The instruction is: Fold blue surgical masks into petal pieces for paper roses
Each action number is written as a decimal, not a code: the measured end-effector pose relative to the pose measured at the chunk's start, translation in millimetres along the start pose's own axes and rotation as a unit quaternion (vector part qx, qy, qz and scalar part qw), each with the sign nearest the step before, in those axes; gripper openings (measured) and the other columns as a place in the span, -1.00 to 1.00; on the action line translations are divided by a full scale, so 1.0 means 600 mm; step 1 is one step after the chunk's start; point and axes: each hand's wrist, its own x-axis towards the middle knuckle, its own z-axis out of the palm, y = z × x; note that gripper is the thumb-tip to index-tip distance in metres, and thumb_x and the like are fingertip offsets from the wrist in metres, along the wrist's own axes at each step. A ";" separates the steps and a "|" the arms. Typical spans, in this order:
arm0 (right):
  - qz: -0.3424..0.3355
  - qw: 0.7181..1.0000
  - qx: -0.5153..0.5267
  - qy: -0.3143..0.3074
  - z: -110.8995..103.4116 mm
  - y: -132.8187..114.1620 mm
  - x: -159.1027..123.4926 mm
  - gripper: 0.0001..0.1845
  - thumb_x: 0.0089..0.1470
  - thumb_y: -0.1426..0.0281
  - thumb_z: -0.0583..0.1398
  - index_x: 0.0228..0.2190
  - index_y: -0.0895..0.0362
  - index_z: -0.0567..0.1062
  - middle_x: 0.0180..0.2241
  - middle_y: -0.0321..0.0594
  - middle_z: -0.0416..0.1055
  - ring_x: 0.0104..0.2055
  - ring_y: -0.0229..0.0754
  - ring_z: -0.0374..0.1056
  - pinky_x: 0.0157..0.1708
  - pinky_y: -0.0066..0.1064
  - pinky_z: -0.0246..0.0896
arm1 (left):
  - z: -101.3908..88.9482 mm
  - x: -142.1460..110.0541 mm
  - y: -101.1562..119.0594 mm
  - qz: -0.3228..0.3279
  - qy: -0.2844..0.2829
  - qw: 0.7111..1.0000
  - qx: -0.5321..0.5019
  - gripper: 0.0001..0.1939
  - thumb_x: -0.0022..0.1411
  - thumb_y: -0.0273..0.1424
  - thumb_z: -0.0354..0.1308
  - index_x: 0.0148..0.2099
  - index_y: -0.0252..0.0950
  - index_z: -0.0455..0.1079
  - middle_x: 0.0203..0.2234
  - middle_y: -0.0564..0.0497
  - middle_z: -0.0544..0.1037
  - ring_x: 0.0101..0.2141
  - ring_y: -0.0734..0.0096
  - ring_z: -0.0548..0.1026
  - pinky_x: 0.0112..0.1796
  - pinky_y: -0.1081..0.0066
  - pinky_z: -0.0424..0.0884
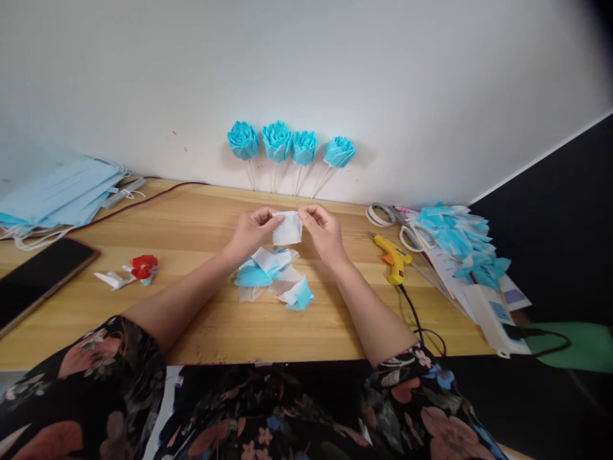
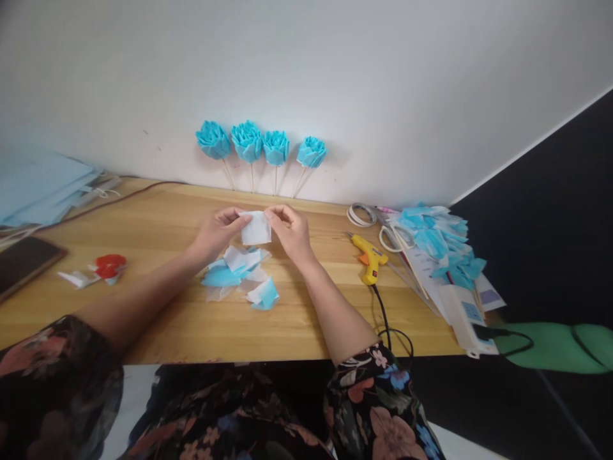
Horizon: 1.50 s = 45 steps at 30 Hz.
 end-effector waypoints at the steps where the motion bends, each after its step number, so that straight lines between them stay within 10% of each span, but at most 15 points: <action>1: -0.009 1.000 -0.013 0.008 0.001 0.000 -0.001 -0.72 0.09 0.09 0.29 -0.39 0.05 0.56 -0.38 -0.33 0.52 -0.28 -0.21 0.40 -0.15 -0.37 0.30 | 0.000 0.000 -0.001 0.000 -0.002 1.000 -0.003 -0.67 0.05 -0.13 0.38 -0.37 -0.31 0.48 -0.48 0.05 0.54 -0.46 0.46 0.44 -0.39 0.43 0.36; 8: -0.037 0.998 -0.038 0.045 0.003 -0.007 -0.008 -0.76 0.14 0.15 0.26 -0.42 0.05 0.52 -0.40 -0.32 0.48 -0.29 -0.21 0.37 -0.13 -0.35 0.28 | -0.003 0.004 -0.001 0.032 -0.001 0.999 0.017 -0.36 0.10 -0.36 0.35 0.22 -0.27 0.33 -0.61 0.20 0.38 -0.57 0.55 0.34 -0.53 0.51 0.21; 14: -0.011 0.997 0.014 0.078 0.008 0.006 -0.005 -0.67 0.12 0.04 0.25 -0.42 0.05 0.51 -0.40 -0.32 0.47 -0.28 -0.21 0.37 -0.15 -0.36 0.29 | -0.002 0.004 0.002 0.067 -0.022 0.997 0.026 -0.39 0.13 -0.33 0.34 0.22 -0.24 0.32 -0.58 0.15 0.38 -0.55 0.49 0.36 -0.50 0.47 0.24; 22: 0.104 0.988 0.113 -0.027 0.000 0.012 0.005 -0.32 0.03 -0.27 0.14 -0.17 0.02 0.60 -0.31 -0.22 0.58 -0.18 -0.13 0.49 -0.08 -0.26 0.35 | -0.009 0.009 0.008 0.103 0.046 0.994 0.000 -0.38 0.20 -0.31 0.30 0.27 -0.21 0.25 -0.50 0.11 0.44 -0.46 0.44 0.45 -0.41 0.45 0.35; 33: 0.023 1.000 -0.006 -0.016 0.005 0.011 0.000 -0.70 0.08 0.11 0.30 -0.46 0.09 0.53 -0.49 -0.39 0.40 -0.42 -0.30 0.26 -0.32 -0.44 0.17 | -0.011 0.009 -0.004 0.093 0.030 0.995 0.007 -0.36 0.20 -0.06 0.32 0.24 -0.15 0.27 -0.53 0.10 0.38 -0.46 0.37 0.43 -0.41 0.38 0.33; 45: -0.075 0.973 -0.211 0.063 0.010 -0.009 -0.009 -0.72 0.24 0.18 0.11 -0.42 0.09 0.40 -0.52 -0.38 0.33 -0.46 -0.29 0.21 -0.34 -0.43 0.12 | -0.015 0.017 -0.022 0.091 0.006 0.996 0.013 -0.25 0.14 -0.41 0.34 0.33 -0.26 0.16 -0.50 0.14 0.44 -0.48 0.52 0.38 -0.39 0.48 0.29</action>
